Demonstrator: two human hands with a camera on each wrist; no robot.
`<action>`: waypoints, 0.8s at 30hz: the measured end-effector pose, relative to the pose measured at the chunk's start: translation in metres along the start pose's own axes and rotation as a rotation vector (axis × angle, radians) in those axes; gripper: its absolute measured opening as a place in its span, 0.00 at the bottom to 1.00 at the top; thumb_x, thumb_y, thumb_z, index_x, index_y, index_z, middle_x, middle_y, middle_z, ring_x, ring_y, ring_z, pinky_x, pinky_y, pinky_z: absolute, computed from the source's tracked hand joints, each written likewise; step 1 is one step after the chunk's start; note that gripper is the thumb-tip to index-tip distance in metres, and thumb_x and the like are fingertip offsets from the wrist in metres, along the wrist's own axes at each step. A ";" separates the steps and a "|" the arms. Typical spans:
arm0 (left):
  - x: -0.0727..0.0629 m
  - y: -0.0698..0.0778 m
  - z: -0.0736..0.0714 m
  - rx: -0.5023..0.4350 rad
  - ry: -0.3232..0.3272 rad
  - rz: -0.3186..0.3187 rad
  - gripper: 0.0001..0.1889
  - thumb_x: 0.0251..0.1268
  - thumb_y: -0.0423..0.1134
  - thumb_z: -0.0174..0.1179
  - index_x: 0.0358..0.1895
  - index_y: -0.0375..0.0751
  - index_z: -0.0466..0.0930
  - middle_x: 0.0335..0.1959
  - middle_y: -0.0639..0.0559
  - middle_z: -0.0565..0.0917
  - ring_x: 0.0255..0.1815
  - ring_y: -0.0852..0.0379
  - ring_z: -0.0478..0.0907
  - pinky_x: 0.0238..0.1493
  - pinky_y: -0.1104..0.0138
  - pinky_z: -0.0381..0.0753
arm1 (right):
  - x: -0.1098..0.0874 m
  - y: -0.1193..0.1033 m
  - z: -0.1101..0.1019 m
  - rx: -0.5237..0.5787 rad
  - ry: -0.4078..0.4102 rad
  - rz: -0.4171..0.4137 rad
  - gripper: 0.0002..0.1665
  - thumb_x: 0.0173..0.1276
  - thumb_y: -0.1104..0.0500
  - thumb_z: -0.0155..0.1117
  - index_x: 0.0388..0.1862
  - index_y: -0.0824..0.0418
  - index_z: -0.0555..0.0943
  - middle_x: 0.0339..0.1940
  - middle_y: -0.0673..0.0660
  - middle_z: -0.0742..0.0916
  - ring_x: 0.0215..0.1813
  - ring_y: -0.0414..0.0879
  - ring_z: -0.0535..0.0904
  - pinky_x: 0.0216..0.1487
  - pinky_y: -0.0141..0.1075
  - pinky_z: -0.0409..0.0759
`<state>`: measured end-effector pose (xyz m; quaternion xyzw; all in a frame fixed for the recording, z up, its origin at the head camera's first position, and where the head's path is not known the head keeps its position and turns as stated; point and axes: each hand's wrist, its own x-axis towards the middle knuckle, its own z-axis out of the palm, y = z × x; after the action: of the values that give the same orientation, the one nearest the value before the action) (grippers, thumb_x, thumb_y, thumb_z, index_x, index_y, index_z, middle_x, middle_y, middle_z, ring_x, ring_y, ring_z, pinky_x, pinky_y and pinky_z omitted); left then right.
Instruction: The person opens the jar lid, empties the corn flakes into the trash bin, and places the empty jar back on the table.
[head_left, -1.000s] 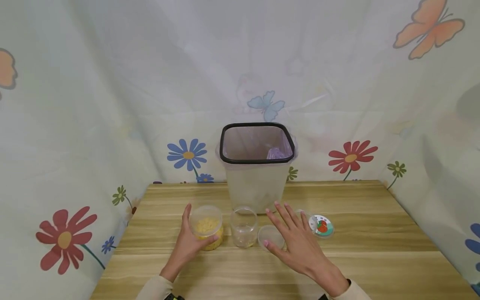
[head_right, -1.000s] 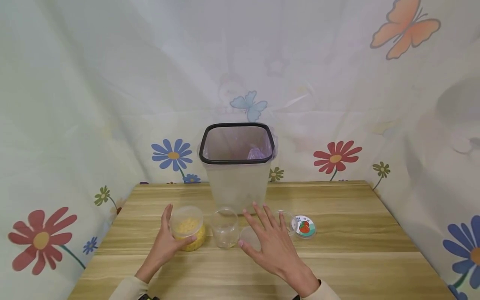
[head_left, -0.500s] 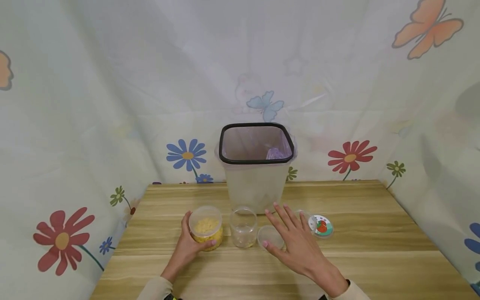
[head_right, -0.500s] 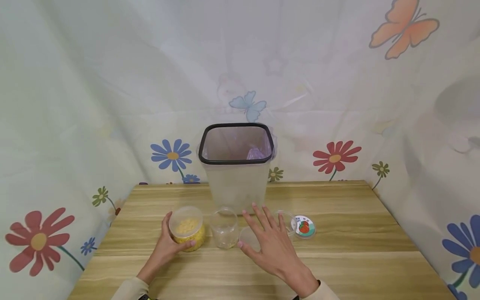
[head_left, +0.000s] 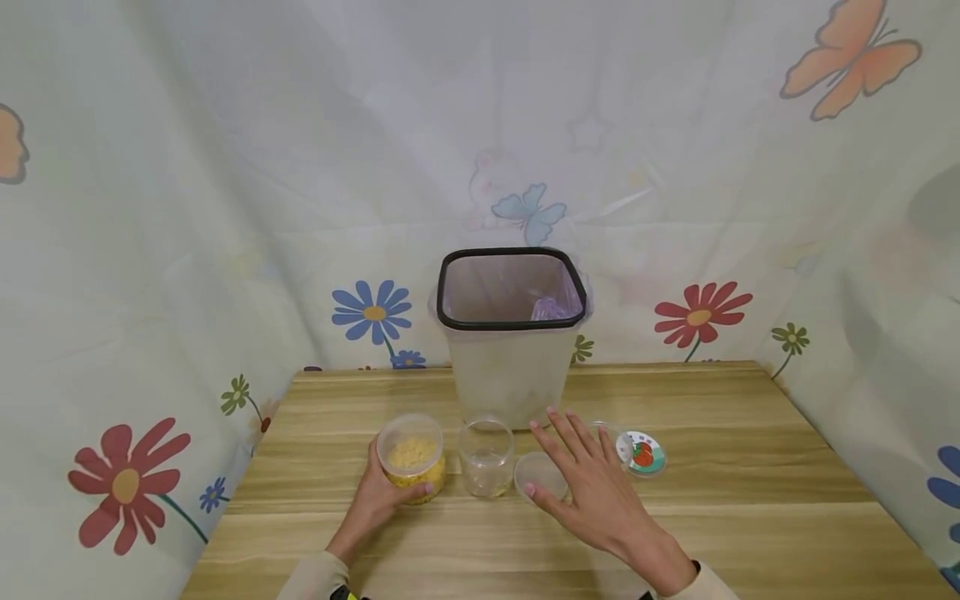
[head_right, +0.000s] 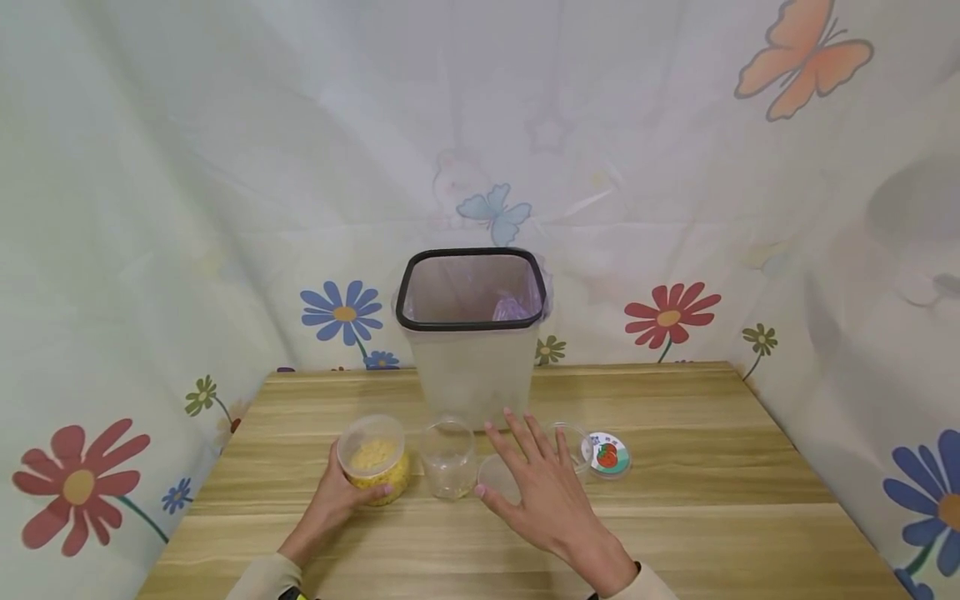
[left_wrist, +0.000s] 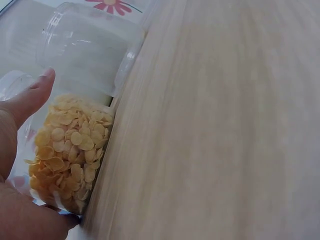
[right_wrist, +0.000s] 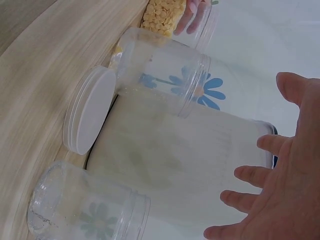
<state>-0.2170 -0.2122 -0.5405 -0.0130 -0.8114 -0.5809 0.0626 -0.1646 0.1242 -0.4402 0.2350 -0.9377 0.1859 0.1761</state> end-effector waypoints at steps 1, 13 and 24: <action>0.000 -0.001 0.000 0.001 0.004 -0.002 0.62 0.33 0.38 0.83 0.74 0.41 0.50 0.67 0.34 0.70 0.68 0.37 0.67 0.71 0.45 0.61 | 0.000 0.000 0.000 0.001 0.001 -0.001 0.45 0.65 0.34 0.60 0.78 0.43 0.60 0.81 0.52 0.61 0.80 0.58 0.55 0.73 0.68 0.48; -0.002 0.009 -0.004 0.037 0.033 -0.038 0.61 0.33 0.44 0.83 0.74 0.46 0.52 0.67 0.37 0.72 0.67 0.38 0.70 0.70 0.43 0.64 | 0.004 0.000 -0.006 0.009 0.012 -0.014 0.47 0.64 0.35 0.62 0.78 0.45 0.59 0.81 0.55 0.61 0.79 0.60 0.56 0.71 0.69 0.51; -0.007 0.054 -0.007 0.066 0.049 0.047 0.62 0.32 0.46 0.84 0.75 0.49 0.52 0.68 0.41 0.70 0.69 0.41 0.68 0.69 0.43 0.65 | 0.016 -0.001 -0.026 0.063 0.072 -0.036 0.48 0.65 0.38 0.64 0.79 0.42 0.55 0.81 0.54 0.59 0.79 0.62 0.56 0.71 0.70 0.52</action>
<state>-0.2041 -0.2013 -0.4883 -0.0156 -0.8279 -0.5524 0.0965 -0.1706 0.1286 -0.4104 0.2502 -0.9201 0.2203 0.2054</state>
